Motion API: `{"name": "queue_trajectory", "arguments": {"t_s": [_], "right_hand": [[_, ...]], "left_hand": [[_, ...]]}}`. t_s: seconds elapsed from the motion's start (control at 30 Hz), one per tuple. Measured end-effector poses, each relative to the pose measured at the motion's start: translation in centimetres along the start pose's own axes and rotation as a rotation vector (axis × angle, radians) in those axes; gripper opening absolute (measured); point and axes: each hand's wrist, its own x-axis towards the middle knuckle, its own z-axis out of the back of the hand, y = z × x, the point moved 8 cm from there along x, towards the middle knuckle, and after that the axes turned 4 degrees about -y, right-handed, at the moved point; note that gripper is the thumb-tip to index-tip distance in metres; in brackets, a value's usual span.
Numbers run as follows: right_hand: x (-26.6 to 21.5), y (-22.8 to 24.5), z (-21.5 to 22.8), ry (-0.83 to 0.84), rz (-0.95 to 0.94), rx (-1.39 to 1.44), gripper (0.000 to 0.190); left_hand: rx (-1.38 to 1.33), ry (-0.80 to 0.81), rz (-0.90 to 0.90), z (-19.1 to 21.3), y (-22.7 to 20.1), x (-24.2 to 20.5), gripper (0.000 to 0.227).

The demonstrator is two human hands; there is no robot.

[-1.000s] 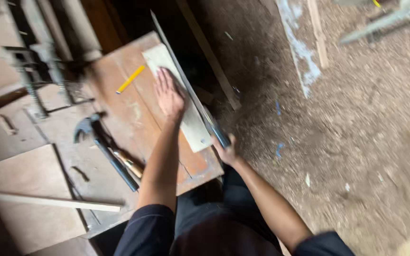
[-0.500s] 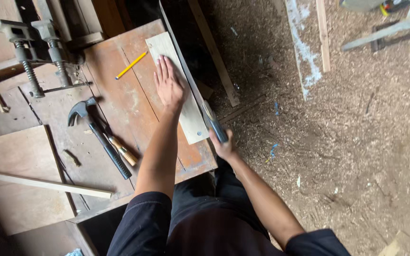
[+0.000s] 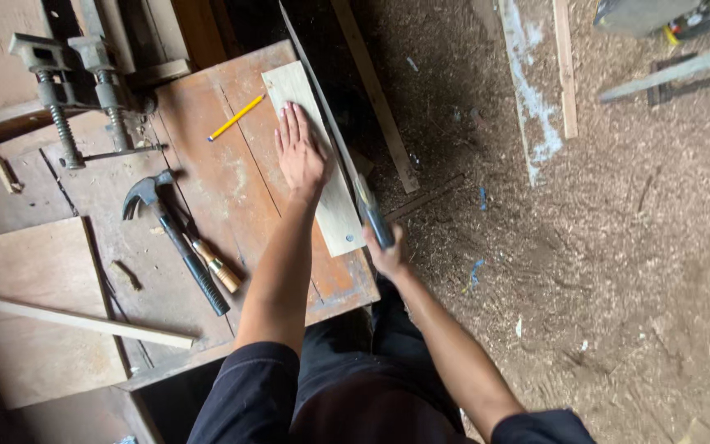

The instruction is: The person uses a hammer and chisel to carve a small wooden block, then saws the block with a hand saw, and finally uses the hammer and chisel again to refine the carved area. The work is performed on a wooden workbench in a workshop.

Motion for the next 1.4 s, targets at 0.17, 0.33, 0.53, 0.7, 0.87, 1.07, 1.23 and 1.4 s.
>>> {"name": "queue_trajectory", "arguments": {"t_s": [0.17, 0.33, 0.53, 0.7, 0.87, 1.07, 1.23, 1.4], "right_hand": [[-12.1, 1.0, 3.4, -0.178, 0.291, -0.037, 0.028], [-11.8, -3.8, 5.2, -0.294, -0.261, 0.252, 0.01], [-10.0, 4.5, 5.5, -0.153, -0.101, 0.287, 0.028], [-10.3, 7.8, 3.9, -0.09, -0.121, 0.272, 0.027], [-11.6, 8.0, 4.6, 0.033, -0.15, 0.219, 0.034], [-13.9, 7.2, 7.9, 0.157, -0.234, 0.125, 0.034], [-13.3, 6.5, 7.3, 0.061, -0.281, 0.257, 0.029], [-9.2, 6.6, 6.0, 0.091, -0.135, 0.079, 0.021]], "left_hand": [[0.02, -0.032, -0.011, 1.0, -0.1, 0.3, 0.065], [0.001, -0.014, -0.001, 0.6, 0.5, 0.2, 0.067], [-0.022, -0.031, -0.004, 0.8, 0.3, -0.3, 0.063], [-0.034, -0.017, 0.014, 0.4, 0.4, -0.1, 0.062], [-0.028, -0.023, 0.013, 0.8, 0.4, -0.2, 0.061], [-0.021, -0.013, 0.025, 1.0, 0.0, 0.0, 0.062], [-0.03, -0.055, -0.005, 1.1, -0.1, 0.1, 0.062], [-0.005, -0.046, -0.003, 1.2, 0.3, 0.1, 0.06]]}}
